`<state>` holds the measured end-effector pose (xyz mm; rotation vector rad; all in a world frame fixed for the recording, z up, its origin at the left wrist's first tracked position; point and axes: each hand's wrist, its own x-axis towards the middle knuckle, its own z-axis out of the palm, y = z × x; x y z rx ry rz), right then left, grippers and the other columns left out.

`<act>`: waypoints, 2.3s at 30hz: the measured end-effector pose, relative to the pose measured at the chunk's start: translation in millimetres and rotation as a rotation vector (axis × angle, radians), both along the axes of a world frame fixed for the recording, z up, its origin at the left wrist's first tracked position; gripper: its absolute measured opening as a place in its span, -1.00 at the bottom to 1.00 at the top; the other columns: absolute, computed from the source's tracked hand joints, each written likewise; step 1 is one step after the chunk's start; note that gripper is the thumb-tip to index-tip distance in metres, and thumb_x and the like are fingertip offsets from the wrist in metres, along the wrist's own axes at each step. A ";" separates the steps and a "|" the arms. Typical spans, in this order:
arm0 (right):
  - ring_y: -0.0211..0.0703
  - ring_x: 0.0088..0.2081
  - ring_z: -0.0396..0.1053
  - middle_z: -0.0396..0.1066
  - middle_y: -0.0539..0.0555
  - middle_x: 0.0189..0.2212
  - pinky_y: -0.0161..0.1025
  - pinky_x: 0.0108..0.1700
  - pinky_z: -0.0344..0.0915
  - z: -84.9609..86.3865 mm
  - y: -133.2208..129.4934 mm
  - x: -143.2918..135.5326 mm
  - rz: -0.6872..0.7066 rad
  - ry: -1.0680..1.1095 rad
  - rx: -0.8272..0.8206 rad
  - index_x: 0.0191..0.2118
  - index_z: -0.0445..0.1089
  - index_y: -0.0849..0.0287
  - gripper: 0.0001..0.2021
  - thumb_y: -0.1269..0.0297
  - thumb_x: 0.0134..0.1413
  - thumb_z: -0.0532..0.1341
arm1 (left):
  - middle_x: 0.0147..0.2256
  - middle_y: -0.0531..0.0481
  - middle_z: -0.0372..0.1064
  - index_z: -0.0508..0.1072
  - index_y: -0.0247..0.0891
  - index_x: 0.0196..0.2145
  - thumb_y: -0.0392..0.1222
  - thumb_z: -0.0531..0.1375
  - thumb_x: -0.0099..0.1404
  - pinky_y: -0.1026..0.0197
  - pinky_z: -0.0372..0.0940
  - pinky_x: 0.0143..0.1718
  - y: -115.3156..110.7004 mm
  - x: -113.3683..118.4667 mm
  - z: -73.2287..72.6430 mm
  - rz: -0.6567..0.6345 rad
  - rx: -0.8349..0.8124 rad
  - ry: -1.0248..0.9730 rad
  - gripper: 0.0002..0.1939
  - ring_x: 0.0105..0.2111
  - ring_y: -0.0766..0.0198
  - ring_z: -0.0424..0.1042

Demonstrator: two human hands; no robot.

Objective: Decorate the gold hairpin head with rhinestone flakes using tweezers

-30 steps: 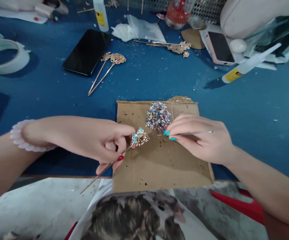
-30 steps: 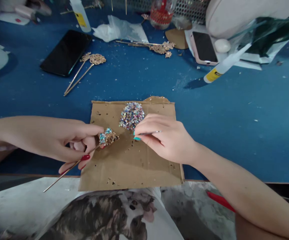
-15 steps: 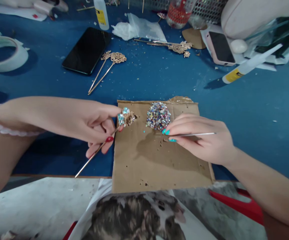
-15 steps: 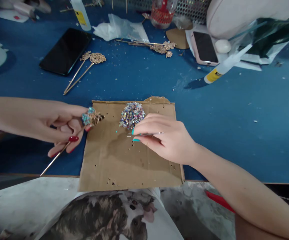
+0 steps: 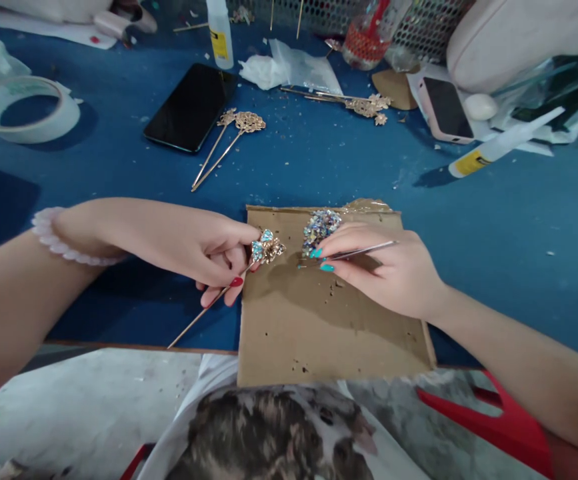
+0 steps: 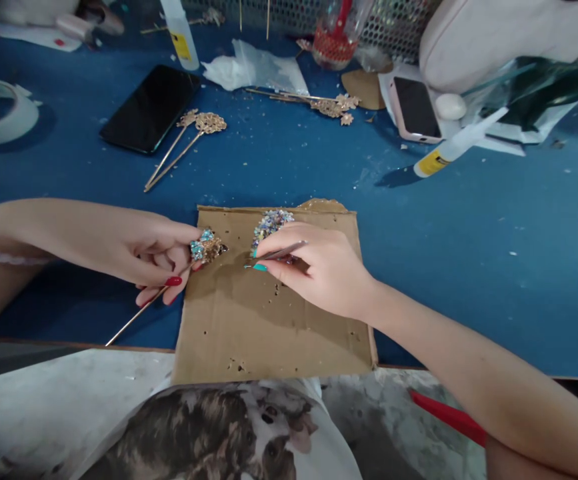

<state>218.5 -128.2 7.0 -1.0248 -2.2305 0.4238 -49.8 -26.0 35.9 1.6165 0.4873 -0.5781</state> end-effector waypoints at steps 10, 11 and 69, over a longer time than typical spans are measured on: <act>-0.17 -0.26 0.56 0.60 0.06 -0.34 -0.23 -0.11 0.49 1.9 -8.0 0.3 0.072 -0.002 0.051 -0.25 0.46 0.22 -0.93 0.50 0.22 0.27 | -0.28 0.11 0.56 0.33 -0.19 -0.20 -0.35 0.01 0.34 0.43 0.29 -0.44 -2.1 1.7 2.8 -0.036 0.117 0.022 -0.84 -0.35 0.32 0.58; -0.18 -0.26 0.56 0.60 0.06 -0.34 -0.23 -0.10 0.49 1.6 -8.6 1.2 0.068 0.005 0.045 -0.25 0.46 0.21 -0.93 0.50 0.22 0.27 | -0.27 0.11 0.56 0.33 -0.19 -0.20 -0.36 0.00 0.35 0.44 0.29 -0.44 -2.2 1.7 3.0 -0.039 0.119 0.022 -0.84 -0.35 0.34 0.58; -0.22 -0.26 0.58 0.59 0.00 -0.33 -0.23 -0.15 0.56 1.3 -12.7 8.3 0.057 0.080 -0.014 -0.21 0.45 0.12 -0.82 0.56 0.17 0.28 | -0.29 0.04 0.58 0.41 -0.22 -0.20 -0.34 0.06 0.25 0.43 0.21 -0.47 -7.6 5.7 8.4 -0.006 0.111 0.083 -0.81 -0.41 0.31 0.55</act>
